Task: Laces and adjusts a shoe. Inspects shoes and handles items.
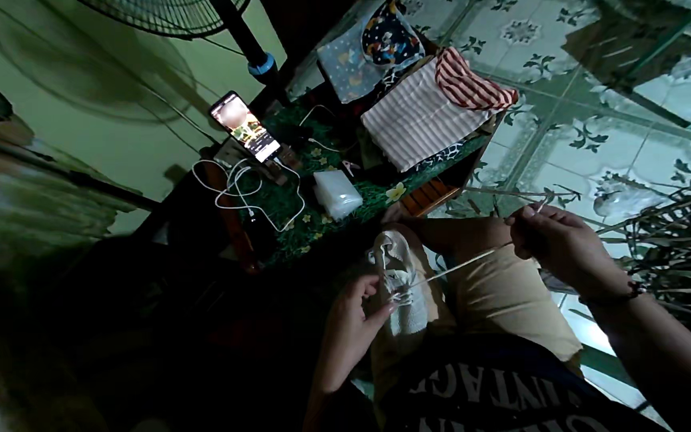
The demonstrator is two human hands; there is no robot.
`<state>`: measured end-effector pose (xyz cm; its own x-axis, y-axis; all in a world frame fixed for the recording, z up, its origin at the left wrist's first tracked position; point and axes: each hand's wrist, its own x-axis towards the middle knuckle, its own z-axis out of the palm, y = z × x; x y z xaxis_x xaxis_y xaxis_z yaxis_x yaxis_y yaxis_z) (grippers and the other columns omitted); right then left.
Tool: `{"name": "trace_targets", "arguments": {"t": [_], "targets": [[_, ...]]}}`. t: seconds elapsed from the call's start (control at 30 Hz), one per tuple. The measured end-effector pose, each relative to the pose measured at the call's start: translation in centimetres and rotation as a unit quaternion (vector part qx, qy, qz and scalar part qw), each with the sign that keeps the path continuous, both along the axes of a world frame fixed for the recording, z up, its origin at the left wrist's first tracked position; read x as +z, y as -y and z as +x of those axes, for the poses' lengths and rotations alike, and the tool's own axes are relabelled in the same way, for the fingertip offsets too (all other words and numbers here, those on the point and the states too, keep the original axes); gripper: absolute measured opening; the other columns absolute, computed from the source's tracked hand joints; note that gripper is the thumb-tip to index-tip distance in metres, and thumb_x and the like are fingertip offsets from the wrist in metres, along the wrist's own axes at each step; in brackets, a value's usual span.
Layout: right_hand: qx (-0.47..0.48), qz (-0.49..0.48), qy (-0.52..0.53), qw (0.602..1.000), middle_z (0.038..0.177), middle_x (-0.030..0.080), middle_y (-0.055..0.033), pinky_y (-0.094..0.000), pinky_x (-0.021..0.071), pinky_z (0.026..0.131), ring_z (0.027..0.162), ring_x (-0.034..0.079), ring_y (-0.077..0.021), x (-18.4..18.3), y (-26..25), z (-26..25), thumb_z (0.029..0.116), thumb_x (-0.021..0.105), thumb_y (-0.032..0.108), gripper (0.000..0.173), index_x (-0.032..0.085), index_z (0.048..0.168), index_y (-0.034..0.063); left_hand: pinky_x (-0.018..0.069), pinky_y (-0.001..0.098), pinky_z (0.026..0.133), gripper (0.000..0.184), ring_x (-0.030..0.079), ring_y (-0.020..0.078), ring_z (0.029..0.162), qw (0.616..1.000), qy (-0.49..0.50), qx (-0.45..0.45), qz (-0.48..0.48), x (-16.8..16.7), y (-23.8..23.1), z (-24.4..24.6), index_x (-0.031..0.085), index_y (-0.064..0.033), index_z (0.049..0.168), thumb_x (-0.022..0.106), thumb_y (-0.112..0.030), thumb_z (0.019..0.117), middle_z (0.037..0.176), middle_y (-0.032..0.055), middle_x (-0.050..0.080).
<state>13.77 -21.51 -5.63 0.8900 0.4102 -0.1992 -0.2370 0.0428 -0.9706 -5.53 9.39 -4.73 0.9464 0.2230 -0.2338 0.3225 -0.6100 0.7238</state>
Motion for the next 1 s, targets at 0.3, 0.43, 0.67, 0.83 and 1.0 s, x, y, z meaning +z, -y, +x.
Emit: {"name": "trace_targets", "arguments": {"t": [0.3, 0.43, 0.67, 0.83, 1.0], "targets": [[0.021, -0.151, -0.095, 0.984, 0.07, 0.06, 0.0009, -0.0248, 0.0532, 0.056, 0.055, 0.056, -0.0075, -6.4, 1.4, 0.3, 0.1107, 0.042, 0.021, 0.031, 0.066, 0.11, 0.0013, 0.0545, 0.0273, 0.073, 0.033, 0.064, 0.0096, 0.078, 0.994, -0.034, -0.005, -0.108, -2.9, -0.2, -2.0, 0.063, 0.0007, 0.115, 0.073, -0.02, 0.0918, 0.088, 0.0062, 0.068], [0.038, -0.199, -0.097, 0.974, 0.076, 0.062, 0.0, -0.0256, 0.0531, 0.058, 0.059, 0.058, -0.0074, -7.5, 1.0, 0.2, 0.1097, 0.047, 0.024, 0.029, 0.066, 0.113, 0.0018, 0.0546, 0.0207, 0.073, 0.017, 0.064, 0.0021, 0.076, 0.992, -0.018, -0.019, -0.124, -1.5, -2.5, -2.8, 0.072, -0.0028, 0.103, 0.069, -0.017, 0.095, 0.087, 0.0003, 0.07], [0.028, -0.214, -0.125, 0.968, 0.074, 0.064, -0.0006, -0.0252, 0.0524, 0.053, 0.058, 0.059, -0.0087, -8.2, 1.2, 0.4, 0.1103, 0.046, 0.027, 0.033, 0.068, 0.115, 0.004, 0.0464, 0.0145, 0.051, 0.021, 0.054, -0.0024, 0.055, 0.999, 0.029, 0.009, -0.018, 3.8, -8.0, -6.4, 0.075, -0.0085, 0.103, 0.061, -0.023, 0.1022, 0.073, -0.0067, 0.066], [0.025, -0.217, -0.123, 0.968, 0.072, 0.062, 0.0004, -0.0239, 0.0511, 0.052, 0.055, 0.057, -0.0077, -8.7, 1.3, 0.6, 0.1099, 0.047, 0.026, 0.031, 0.068, 0.113, 0.0036, 0.0465, 0.016, 0.052, 0.022, 0.054, -0.0022, 0.055, 0.995, 0.004, 0.056, 0.078, 6.7, -10.4, -9.3, 0.074, -0.0096, 0.097, 0.063, -0.028, 0.0977, 0.071, -0.0067, 0.065], [0.026, -0.216, -0.119, 0.969, 0.072, 0.063, -0.0006, -0.0246, 0.0523, 0.052, 0.055, 0.058, -0.0083, -8.7, 1.3, 0.7, 0.11, 0.047, 0.026, 0.031, 0.068, 0.113, 0.0036, 0.0522, 0.0206, 0.058, 0.028, 0.059, 0.0007, 0.06, 0.985, 0.004, 0.121, 0.124, 9.7, -12.3, -12.5, 0.071, -0.0016, 0.102, 0.061, -0.027, 0.0996, 0.075, -0.0012, 0.067]]}}
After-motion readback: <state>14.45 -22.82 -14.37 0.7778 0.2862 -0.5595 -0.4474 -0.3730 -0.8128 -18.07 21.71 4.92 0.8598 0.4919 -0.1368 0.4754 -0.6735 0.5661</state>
